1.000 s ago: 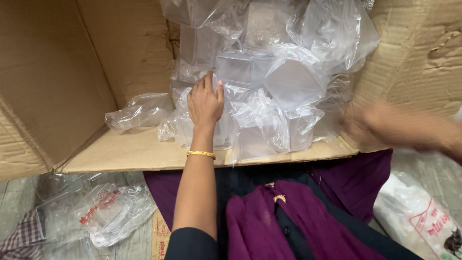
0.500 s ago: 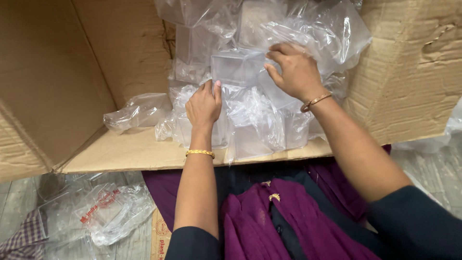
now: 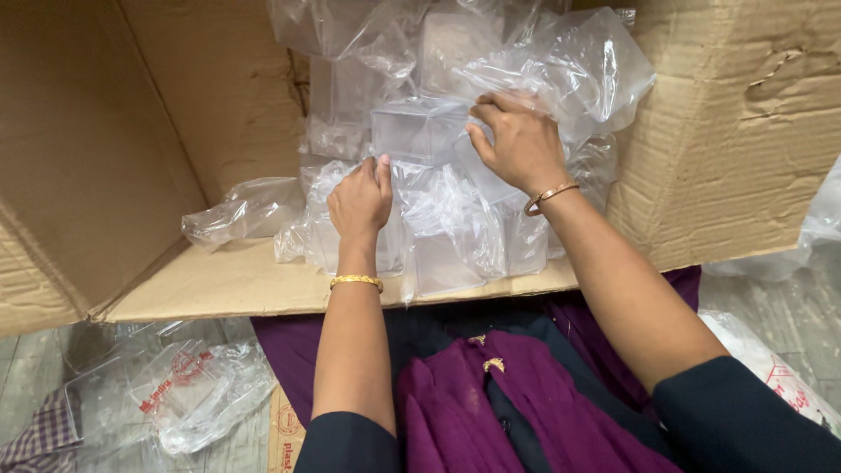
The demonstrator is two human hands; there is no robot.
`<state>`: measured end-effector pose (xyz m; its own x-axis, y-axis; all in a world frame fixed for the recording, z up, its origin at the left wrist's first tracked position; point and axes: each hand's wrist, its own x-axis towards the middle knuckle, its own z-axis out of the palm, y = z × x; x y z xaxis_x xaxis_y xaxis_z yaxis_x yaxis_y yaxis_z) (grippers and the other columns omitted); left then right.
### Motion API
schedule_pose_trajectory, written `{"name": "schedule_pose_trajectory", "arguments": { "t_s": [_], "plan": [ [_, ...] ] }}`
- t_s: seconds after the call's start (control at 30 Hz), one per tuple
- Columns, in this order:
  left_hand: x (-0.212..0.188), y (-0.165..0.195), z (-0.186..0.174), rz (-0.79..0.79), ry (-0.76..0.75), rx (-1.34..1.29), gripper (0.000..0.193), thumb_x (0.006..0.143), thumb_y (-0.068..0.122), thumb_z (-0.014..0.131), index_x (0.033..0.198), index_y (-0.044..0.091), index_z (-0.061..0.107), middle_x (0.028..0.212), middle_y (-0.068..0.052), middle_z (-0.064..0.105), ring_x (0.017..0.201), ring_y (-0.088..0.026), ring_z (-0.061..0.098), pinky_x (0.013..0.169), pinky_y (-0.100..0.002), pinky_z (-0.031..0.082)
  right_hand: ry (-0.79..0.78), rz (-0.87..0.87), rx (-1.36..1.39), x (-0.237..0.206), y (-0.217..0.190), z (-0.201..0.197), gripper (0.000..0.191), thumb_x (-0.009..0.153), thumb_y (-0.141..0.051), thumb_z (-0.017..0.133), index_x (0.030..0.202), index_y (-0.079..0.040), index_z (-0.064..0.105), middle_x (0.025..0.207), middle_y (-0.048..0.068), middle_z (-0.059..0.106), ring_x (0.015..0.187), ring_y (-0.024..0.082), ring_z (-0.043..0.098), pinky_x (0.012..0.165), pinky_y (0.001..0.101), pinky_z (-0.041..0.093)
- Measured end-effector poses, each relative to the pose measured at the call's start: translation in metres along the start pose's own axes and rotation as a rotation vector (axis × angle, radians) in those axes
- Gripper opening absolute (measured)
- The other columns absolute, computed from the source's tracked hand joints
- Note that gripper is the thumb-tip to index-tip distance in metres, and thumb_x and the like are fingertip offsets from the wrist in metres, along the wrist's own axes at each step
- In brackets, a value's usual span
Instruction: The person sits on the floor in front of a large cardboard box and removes clear plastic boxes from plastic bags one at a time, pulling each box out of its bag and placing the unwrapped boxes into a pile inside the cardboard box.
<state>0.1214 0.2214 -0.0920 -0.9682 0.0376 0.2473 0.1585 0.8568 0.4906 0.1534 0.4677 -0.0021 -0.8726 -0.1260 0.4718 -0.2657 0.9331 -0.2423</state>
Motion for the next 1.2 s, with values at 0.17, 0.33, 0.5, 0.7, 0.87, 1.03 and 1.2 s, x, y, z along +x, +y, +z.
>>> {"name": "schedule_pose_trajectory", "arguments": {
  "t_s": [0.17, 0.33, 0.5, 0.7, 0.87, 1.03, 1.2],
  "plan": [
    [-0.0006, -0.0006, -0.0005, 0.016, 0.020, -0.005, 0.048, 0.104, 0.048, 0.041, 0.097, 0.011, 0.070, 0.090, -0.017, 0.074, 0.081, -0.045, 0.068, 0.071, -0.056, 0.051, 0.020, -0.024, -0.023, -0.0018, -0.0004, 0.0007, 0.025, 0.097, -0.031, 0.068, 0.112, -0.013, 0.076, 0.118, 0.000, 0.072, 0.100, 0.026, 0.069, 0.086, 0.0433, 0.054],
    [-0.0014, -0.0016, 0.0009, 0.012, 0.015, 0.007, 0.049, 0.105, 0.048, 0.040, 0.094, 0.010, 0.069, 0.090, -0.016, 0.074, 0.081, -0.044, 0.068, 0.071, -0.056, 0.051, 0.052, -0.054, -0.043, -0.0041, 0.0014, 0.0032, 0.024, 0.099, -0.032, 0.068, 0.111, -0.014, 0.076, 0.115, 0.000, 0.072, 0.106, 0.027, 0.068, 0.090, 0.0431, 0.054],
    [-0.0016, -0.0030, 0.0029, 0.010, 0.033, 0.019, 0.048, 0.105, 0.048, 0.041, 0.094, 0.011, 0.070, 0.089, -0.016, 0.074, 0.080, -0.044, 0.068, 0.070, -0.056, 0.050, 0.061, -0.042, -0.055, -0.0051, 0.0019, 0.0056, 0.026, 0.098, -0.034, 0.068, 0.111, -0.013, 0.076, 0.114, 0.004, 0.072, 0.105, 0.030, 0.066, 0.086, 0.0449, 0.053],
    [-0.0026, -0.0041, 0.0038, 0.025, 0.067, 0.017, 0.046, 0.105, 0.047, 0.043, 0.095, 0.011, 0.070, 0.088, -0.016, 0.074, 0.079, -0.044, 0.068, 0.069, -0.055, 0.051, 0.043, -0.026, -0.061, -0.0059, 0.0022, 0.0065, 0.027, 0.099, -0.035, 0.067, 0.113, -0.014, 0.076, 0.110, 0.008, 0.073, 0.102, 0.030, 0.067, 0.088, 0.0461, 0.053],
    [-0.0027, -0.0030, 0.0032, 0.025, 0.069, 0.024, 0.045, 0.105, 0.046, 0.044, 0.094, 0.011, 0.070, 0.089, -0.015, 0.074, 0.080, -0.044, 0.068, 0.069, -0.055, 0.051, 0.045, -0.023, -0.071, -0.0054, 0.0020, 0.0068, 0.027, 0.099, -0.036, 0.068, 0.113, -0.014, 0.075, 0.109, 0.009, 0.072, 0.102, 0.031, 0.067, 0.086, 0.0469, 0.053],
    [-0.0037, -0.0021, 0.0021, 0.023, 0.084, 0.013, 0.045, 0.105, 0.046, 0.045, 0.092, 0.010, 0.070, 0.090, -0.015, 0.074, 0.079, -0.044, 0.068, 0.069, -0.055, 0.051, 0.032, -0.005, -0.066, -0.0060, 0.0018, 0.0069, 0.028, 0.099, -0.037, 0.067, 0.113, -0.013, 0.075, 0.108, 0.010, 0.072, 0.102, 0.032, 0.066, 0.085, 0.0475, 0.052],
    [-0.0044, -0.0019, 0.0016, 0.014, 0.080, 0.014, 0.044, 0.105, 0.045, 0.045, 0.093, 0.010, 0.070, 0.090, -0.015, 0.074, 0.080, -0.043, 0.068, 0.069, -0.054, 0.051, 0.048, -0.021, -0.078, -0.0072, 0.0019, 0.0082, 0.028, 0.100, -0.038, 0.067, 0.113, -0.014, 0.075, 0.109, 0.010, 0.073, 0.102, 0.032, 0.067, 0.085, 0.0475, 0.054]
  ]
}}
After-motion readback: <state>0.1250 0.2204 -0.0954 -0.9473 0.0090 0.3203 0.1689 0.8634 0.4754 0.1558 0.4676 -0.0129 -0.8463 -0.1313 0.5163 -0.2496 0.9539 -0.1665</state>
